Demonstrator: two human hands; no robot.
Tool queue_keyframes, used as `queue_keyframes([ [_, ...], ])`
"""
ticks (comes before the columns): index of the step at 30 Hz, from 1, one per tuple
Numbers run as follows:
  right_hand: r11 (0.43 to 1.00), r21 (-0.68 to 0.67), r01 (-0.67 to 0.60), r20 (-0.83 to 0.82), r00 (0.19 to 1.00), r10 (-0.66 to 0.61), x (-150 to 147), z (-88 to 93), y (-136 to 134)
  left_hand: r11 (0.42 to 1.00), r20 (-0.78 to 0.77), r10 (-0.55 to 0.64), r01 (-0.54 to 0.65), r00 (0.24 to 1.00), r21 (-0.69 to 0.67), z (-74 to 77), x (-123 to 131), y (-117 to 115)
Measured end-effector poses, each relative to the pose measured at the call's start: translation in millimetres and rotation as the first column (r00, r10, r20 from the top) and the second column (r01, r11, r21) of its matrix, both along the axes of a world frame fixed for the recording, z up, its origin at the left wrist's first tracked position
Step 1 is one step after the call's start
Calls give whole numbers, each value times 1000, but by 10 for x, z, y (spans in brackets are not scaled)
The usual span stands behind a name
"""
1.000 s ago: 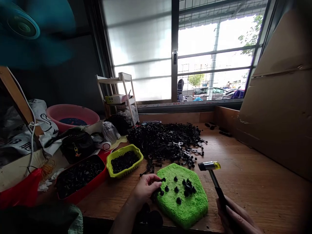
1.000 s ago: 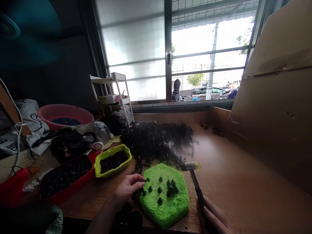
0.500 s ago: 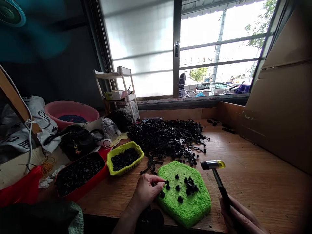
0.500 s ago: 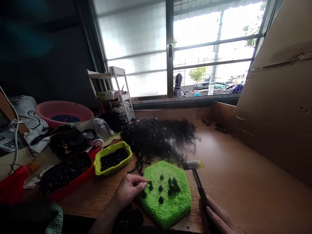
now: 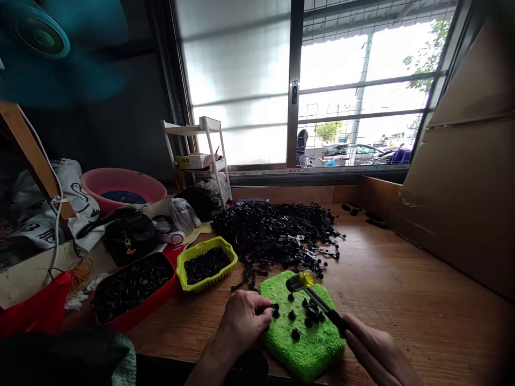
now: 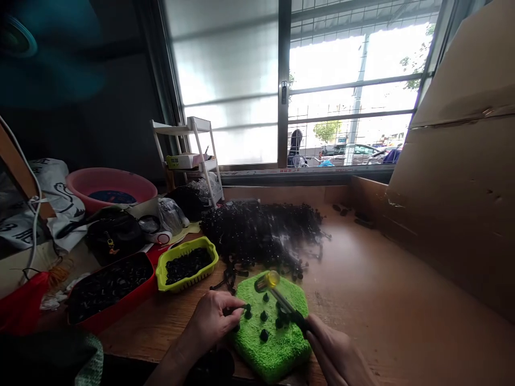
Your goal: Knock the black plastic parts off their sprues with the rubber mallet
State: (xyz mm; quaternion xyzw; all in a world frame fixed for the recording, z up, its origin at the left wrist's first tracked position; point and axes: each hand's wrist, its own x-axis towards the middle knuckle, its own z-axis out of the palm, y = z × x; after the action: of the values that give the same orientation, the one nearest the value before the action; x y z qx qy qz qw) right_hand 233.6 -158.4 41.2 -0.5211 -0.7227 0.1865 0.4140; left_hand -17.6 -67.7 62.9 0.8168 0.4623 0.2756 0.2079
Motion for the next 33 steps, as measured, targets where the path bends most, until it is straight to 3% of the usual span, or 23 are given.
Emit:
queue_keyframes([
  [5,995,-104,-7,281,959,36,-65,80,99,1000,-57,-7,6,998,-19,43,4,5],
  [9,999,-17,-35,154,987,37,-84,110,110,1000,-53,3,-4,999,-23,44,7,16],
  [14,989,-145,15,259,966,23,-59,1,150,1000,-51,21,-20,998,22,12,16,27],
  [18,992,-125,17,205,979,9,-74,-10,140,1000,-35,28,-28,999,13,18,24,31],
  [22,980,-194,48,223,975,-4,-103,-30,138,999,-36,34,-35,999,-13,22,30,38],
  [27,983,-184,25,36,999,-19,60,-40,99,980,253,16,36,967,-197,-100,-30,118],
  [31,986,-152,67,-181,979,-95,266,-135,7,837,522,202,130,829,-532,-206,-114,200],
  [33,983,-154,98,-270,953,-137,353,-229,-22,774,574,290,165,766,-611,-235,-137,209],
])
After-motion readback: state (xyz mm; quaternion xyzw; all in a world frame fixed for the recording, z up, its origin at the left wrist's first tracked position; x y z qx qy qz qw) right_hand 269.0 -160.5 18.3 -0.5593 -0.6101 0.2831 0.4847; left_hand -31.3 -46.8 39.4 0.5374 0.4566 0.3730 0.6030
